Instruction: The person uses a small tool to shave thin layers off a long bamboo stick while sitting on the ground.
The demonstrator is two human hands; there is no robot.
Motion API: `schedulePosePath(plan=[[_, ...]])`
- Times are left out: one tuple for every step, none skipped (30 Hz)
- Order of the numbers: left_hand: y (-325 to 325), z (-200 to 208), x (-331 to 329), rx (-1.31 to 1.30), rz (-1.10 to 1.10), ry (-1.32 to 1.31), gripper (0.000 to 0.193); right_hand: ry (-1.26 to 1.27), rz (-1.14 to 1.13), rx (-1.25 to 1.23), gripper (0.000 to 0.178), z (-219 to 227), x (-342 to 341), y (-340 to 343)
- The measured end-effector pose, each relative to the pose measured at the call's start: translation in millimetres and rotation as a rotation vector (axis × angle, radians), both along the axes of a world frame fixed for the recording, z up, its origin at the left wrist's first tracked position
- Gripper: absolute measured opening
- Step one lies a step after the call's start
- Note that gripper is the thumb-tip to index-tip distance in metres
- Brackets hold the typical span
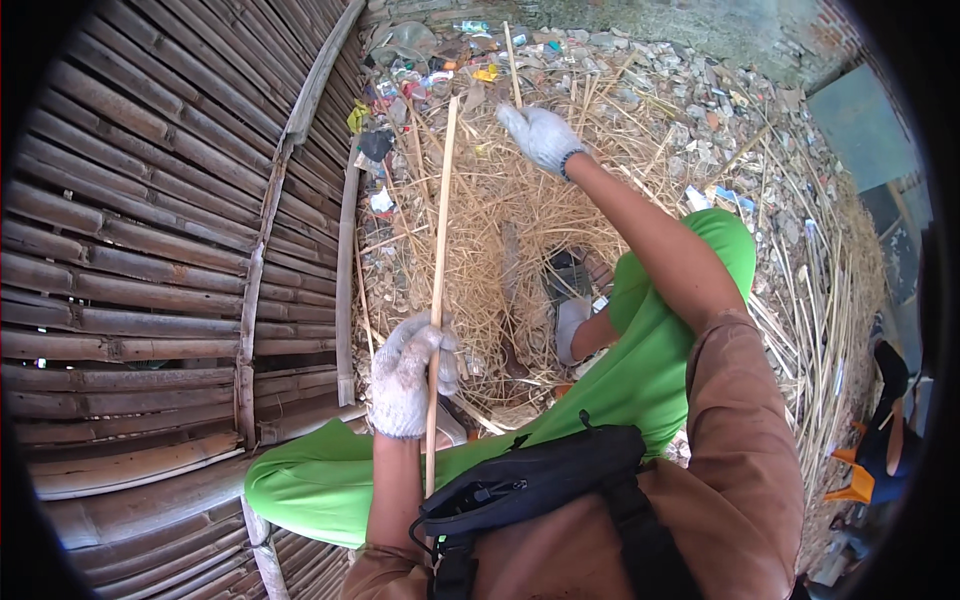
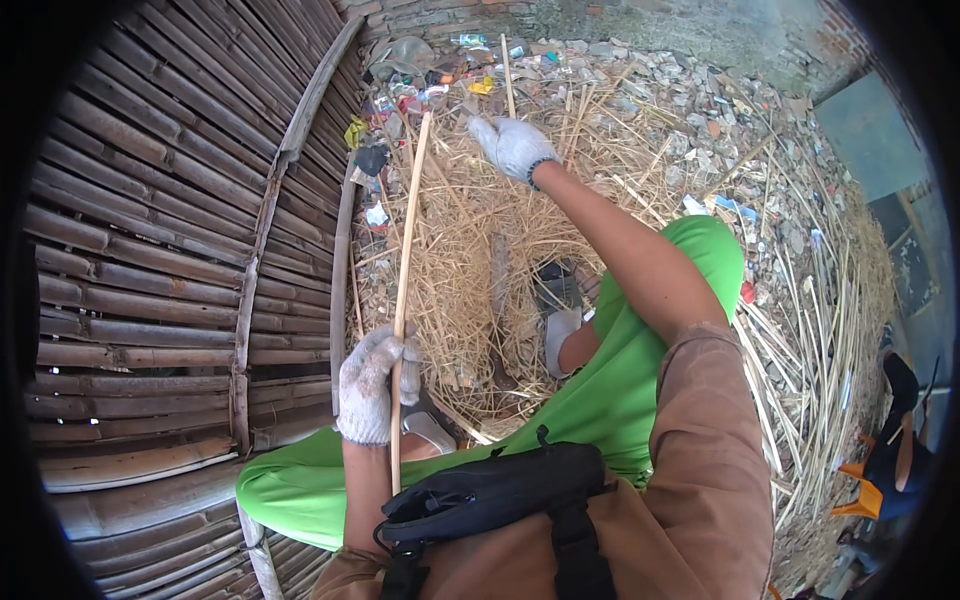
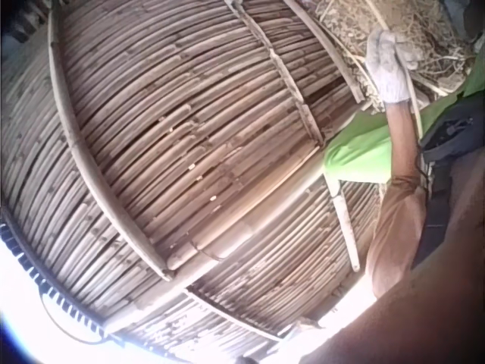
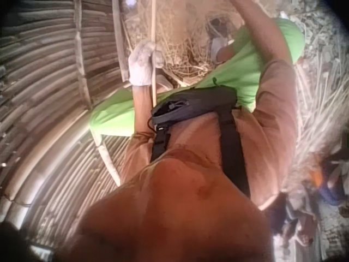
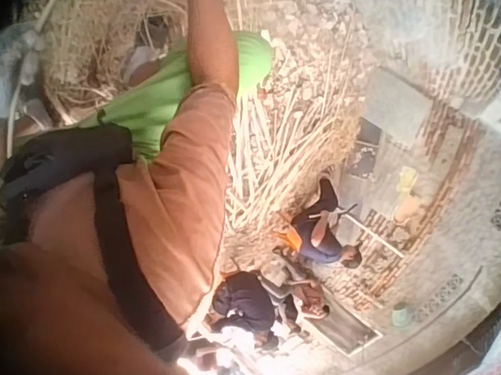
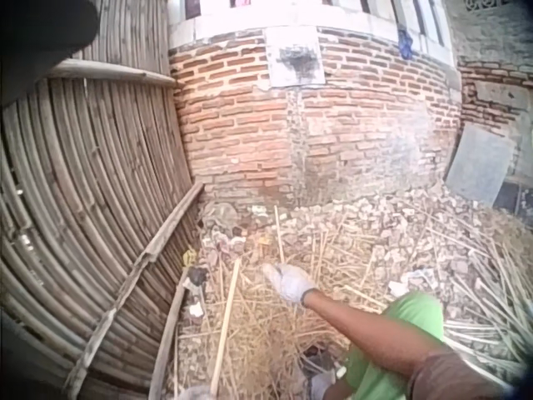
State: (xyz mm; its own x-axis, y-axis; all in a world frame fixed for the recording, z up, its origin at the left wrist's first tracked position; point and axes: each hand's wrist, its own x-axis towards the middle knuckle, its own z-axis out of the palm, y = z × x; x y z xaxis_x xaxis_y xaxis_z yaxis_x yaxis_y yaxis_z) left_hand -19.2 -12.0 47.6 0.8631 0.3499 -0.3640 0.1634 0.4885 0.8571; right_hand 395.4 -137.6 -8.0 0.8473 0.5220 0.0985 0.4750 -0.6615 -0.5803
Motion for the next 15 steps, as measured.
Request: schedulePosePath(plan=[[7,-5,1,-0.028,0.021,0.028,0.037,-0.014,0.003,0.180,0.083,-5,-14,9],[14,-11,1,-0.086,0.028,-0.001,0.037,0.066,0.052,0.157,0.082,13,-31,11],[18,-16,-2,-0.090,0.048,0.010,0.037,0.080,0.071,0.153,0.082,6,-40,23],[18,-19,2,-0.097,0.041,-0.009,0.038,0.037,0.066,0.233,0.082,3,-41,25],[17,-20,5,-0.105,0.034,-0.028,0.040,-0.005,0.062,0.313,0.083,0,-41,28],[13,-20,5,-0.099,0.037,-0.023,0.039,-0.015,0.063,0.290,0.090,2,-36,31],[12,-17,5,-0.097,0.036,-0.026,0.039,-0.018,0.062,0.291,0.090,8,-30,35],[10,-14,4,-0.099,0.023,-0.020,0.039,0.038,0.056,0.290,0.093,14,-24,38],[7,-11,4,-0.100,0.009,-0.012,0.039,0.140,0.063,0.319,0.089,16,-22,40],[3,-8,4,-0.099,0.008,0.002,0.039,0.240,0.061,0.348,0.085,16,-17,40],[1,-8,4,-0.095,-0.001,-0.002,0.039,0.233,0.054,0.353,0.085,14,-10,37],[-1,-9,4,-0.101,-0.019,-0.009,0.039,0.467,0.122,0.321,0.076,14,-2,31],[-1,-12,3,-0.109,-0.026,-0.009,0.039,0.708,0.200,0.283,0.068,15,-1,30],[-2,-15,4,-0.108,-0.015,0.006,0.038,0.685,0.275,0.374,0.062,14,-3,28],[-1,-15,5,-0.107,-0.015,0.007,0.038,0.686,0.275,0.375,0.062,13,-5,28]])
